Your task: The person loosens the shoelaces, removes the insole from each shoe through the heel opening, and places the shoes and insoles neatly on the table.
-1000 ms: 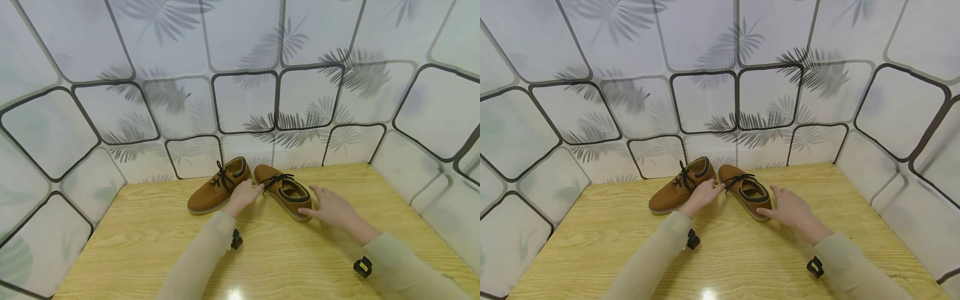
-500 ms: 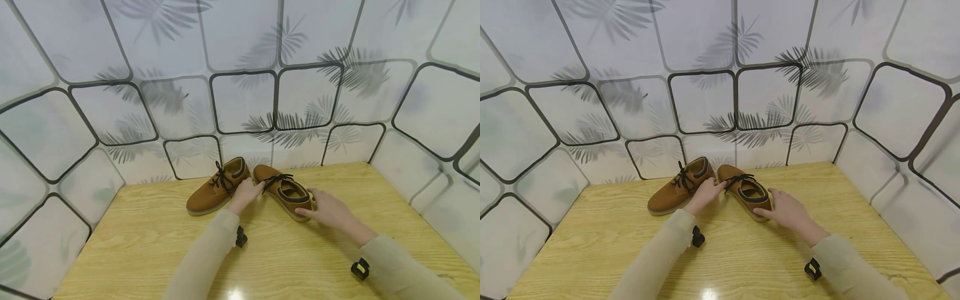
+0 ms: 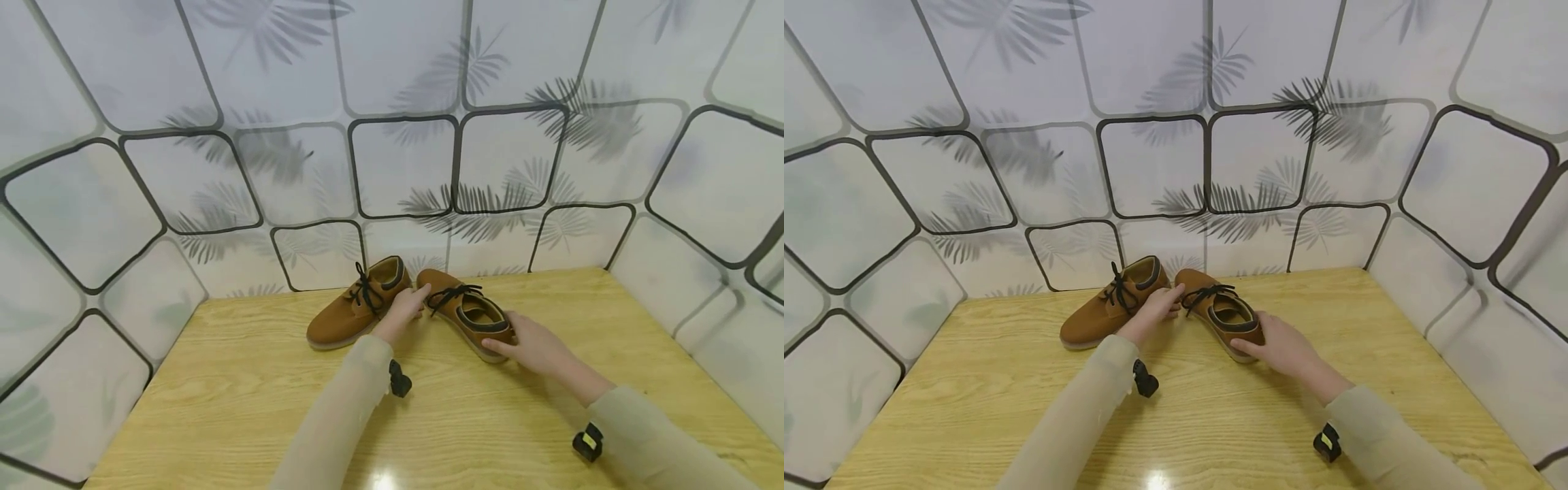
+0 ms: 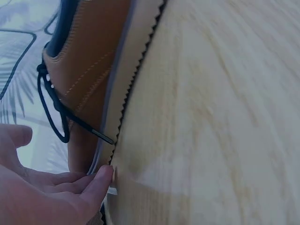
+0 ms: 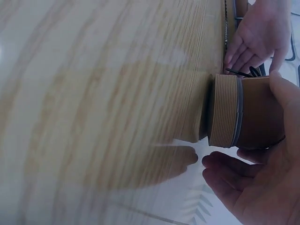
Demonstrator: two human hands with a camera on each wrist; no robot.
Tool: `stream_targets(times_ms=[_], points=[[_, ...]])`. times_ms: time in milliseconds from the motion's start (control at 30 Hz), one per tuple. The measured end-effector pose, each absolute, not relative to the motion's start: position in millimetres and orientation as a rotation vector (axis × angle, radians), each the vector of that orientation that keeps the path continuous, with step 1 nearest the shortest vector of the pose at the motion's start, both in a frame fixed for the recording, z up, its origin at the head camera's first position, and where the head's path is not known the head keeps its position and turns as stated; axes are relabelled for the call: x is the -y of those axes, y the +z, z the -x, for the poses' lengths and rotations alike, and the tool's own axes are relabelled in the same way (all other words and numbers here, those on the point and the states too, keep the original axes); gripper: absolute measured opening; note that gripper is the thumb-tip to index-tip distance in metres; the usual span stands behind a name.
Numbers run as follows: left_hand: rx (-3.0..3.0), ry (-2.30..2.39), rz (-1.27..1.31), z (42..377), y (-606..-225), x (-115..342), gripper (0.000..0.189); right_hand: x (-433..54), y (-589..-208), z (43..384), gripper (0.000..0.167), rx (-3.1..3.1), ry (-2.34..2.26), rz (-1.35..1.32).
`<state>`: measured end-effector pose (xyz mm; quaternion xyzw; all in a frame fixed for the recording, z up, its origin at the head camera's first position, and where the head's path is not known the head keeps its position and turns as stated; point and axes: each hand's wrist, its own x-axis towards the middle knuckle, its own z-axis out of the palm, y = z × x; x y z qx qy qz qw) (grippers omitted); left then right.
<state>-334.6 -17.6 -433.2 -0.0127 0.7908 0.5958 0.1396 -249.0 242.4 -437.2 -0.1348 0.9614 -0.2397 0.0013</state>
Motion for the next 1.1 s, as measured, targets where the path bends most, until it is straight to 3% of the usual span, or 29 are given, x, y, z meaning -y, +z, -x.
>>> stream_targets(times_ms=[233, 367, 700, 933, 1100], points=[[-2.024, 1.918, 0.142, 337.6, -427.8, 17.1, 0.042, -241.1, -437.9, 249.8, 0.070, -2.962, -0.902, 0.439], [-1.951, 1.945, 0.176, 338.8, -426.0, 18.2, 0.076, -241.5, -439.2, 251.7, 0.062, -2.970, -0.962, 0.423], [-1.742, 2.146, 0.241, 341.4, -433.9, 20.7, 0.073, -248.5, -448.6, 247.4, 0.055, -2.998, -1.049, 0.354], [-1.712, 2.153, 0.311, 345.6, -440.3, 19.5, 0.086, -254.8, -450.6, 245.3, 0.052, -2.963, -1.132, 0.299], [-1.726, 2.114, 0.311, 345.1, -435.4, 18.4, 0.076, -259.3, -447.7, 244.2, 0.048, -2.926, -1.213, 0.242]])
